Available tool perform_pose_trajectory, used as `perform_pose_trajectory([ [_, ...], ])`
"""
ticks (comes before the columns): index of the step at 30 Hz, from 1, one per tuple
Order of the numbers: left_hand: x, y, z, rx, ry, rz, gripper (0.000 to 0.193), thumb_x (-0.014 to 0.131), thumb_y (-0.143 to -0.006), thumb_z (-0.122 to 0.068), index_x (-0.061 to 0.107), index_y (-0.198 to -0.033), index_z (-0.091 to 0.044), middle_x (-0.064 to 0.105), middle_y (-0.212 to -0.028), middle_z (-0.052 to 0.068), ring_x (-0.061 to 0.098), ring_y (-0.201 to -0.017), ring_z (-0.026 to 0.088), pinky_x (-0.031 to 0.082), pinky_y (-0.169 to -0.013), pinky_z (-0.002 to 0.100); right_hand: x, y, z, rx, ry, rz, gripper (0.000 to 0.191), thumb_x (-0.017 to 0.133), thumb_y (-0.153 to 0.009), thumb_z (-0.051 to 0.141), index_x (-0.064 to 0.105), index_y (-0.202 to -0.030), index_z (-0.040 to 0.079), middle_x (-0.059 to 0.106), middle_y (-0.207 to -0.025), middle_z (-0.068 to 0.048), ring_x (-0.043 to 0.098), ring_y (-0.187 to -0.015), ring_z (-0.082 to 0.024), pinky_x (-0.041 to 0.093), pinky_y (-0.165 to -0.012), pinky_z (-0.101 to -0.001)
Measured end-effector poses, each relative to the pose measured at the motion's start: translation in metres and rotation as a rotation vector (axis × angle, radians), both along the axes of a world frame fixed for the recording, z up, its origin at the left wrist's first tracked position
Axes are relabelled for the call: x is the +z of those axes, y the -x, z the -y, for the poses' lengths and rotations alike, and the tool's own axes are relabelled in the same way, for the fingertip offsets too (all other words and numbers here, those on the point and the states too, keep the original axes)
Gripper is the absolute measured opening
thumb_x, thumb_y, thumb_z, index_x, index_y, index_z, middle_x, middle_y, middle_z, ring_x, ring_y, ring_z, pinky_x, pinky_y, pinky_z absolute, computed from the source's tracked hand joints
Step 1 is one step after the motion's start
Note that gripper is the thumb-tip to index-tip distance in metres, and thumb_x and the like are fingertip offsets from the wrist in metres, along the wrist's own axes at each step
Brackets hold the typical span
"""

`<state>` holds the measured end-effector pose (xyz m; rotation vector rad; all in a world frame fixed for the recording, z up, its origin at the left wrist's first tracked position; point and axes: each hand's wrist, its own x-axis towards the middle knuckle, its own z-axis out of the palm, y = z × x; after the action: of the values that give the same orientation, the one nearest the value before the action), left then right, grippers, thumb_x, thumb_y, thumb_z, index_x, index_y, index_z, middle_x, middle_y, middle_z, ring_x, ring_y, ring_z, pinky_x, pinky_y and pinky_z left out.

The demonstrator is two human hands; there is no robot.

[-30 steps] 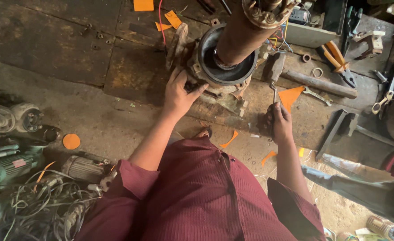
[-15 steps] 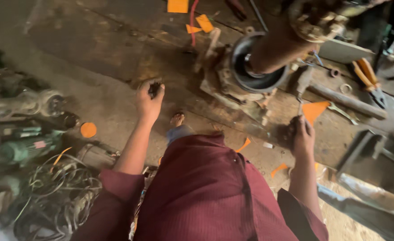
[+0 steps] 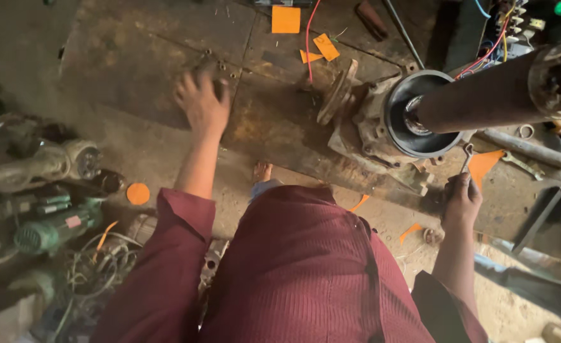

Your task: The person works on a vertical pump-motor assembly mounted on a wooden workbench, holding the pump housing steady with one hand while using a spanner with the other to loosen and tighten bolts around the base flange. They reposition around the unit, pick up fasteners from the bench, and continue working on the mounting bolts.

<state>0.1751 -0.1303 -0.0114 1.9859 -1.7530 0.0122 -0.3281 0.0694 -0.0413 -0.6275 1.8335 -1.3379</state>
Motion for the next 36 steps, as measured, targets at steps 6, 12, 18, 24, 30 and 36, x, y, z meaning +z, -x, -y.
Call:
perform_pose_trajectory([
  [6, -0.010, 0.006, 0.031, -0.247, -0.177, -0.102, 0.051, 0.068, -0.105, -0.047, 0.057, -0.147, -0.020, 0.026, -0.166, 0.020, 0.028, -0.150, 0.048, 0.023, -0.114, 0.074, 0.010, -0.042, -0.029, -0.234, -0.115, -0.103, 0.021, 0.055, -0.110, 0.027, 0.062, -0.113, 0.007, 0.065, -0.086, -0.002, 0.059, -0.072, -0.010, 0.048, -0.064, -0.0272],
  [12, -0.011, -0.017, 0.053, -0.381, -0.034, 0.136, 0.046, 0.068, -0.111, -0.035, 0.049, -0.149, -0.016, 0.027, -0.165, 0.021, 0.026, -0.156, 0.051, 0.022, -0.121, 0.074, 0.044, -0.088, -0.075, -0.271, 0.131, -0.086, 0.021, 0.054, -0.115, 0.025, 0.058, -0.112, 0.004, 0.064, -0.090, -0.005, 0.062, -0.077, -0.013, 0.055, -0.075, -0.0308],
  [18, 0.005, 0.044, 0.060, -0.874, -0.040, -0.292, 0.054, 0.069, -0.114, -0.038, 0.043, -0.153, -0.013, 0.038, -0.164, 0.019, 0.035, -0.156, 0.042, 0.030, -0.130, 0.056, 0.059, -0.152, -0.081, -0.274, 0.056, -0.090, 0.022, 0.053, -0.113, 0.024, 0.059, -0.114, 0.003, 0.067, -0.089, -0.008, 0.065, -0.080, -0.014, 0.054, -0.076, -0.0298],
  [24, 0.019, 0.149, 0.073, -1.392, -0.121, -0.586, 0.046, 0.072, -0.104, -0.039, 0.057, -0.135, -0.009, 0.050, -0.147, 0.017, 0.049, -0.139, 0.040, 0.041, -0.116, 0.047, 0.086, -0.202, -0.050, 0.117, -0.111, -0.137, 0.023, 0.051, -0.109, 0.023, 0.059, -0.109, 0.002, 0.076, -0.087, -0.010, 0.073, -0.082, -0.015, 0.056, -0.076, -0.0298],
  [30, 0.022, 0.170, 0.063, -1.373, -0.099, -0.806, 0.023, 0.065, -0.099, -0.018, 0.057, -0.112, -0.001, 0.056, -0.116, 0.018, 0.056, -0.108, 0.037, 0.049, -0.095, 0.043, 0.091, -0.225, 0.004, 0.186, -0.181, 0.124, 0.026, 0.049, -0.110, 0.025, 0.059, -0.108, 0.001, 0.071, -0.089, -0.009, 0.072, -0.078, -0.017, 0.058, -0.070, -0.0322],
  [36, 0.030, 0.170, 0.058, -1.320, -0.132, -0.775, 0.022, 0.067, -0.100, -0.015, 0.057, -0.116, -0.002, 0.056, -0.118, 0.016, 0.058, -0.109, 0.037, 0.049, -0.096, 0.043, 0.075, -0.248, 0.041, 0.049, 0.026, 0.382, 0.033, 0.053, -0.110, 0.025, 0.058, -0.133, 0.002, 0.069, -0.114, -0.008, 0.069, -0.099, -0.015, 0.058, -0.084, -0.0316],
])
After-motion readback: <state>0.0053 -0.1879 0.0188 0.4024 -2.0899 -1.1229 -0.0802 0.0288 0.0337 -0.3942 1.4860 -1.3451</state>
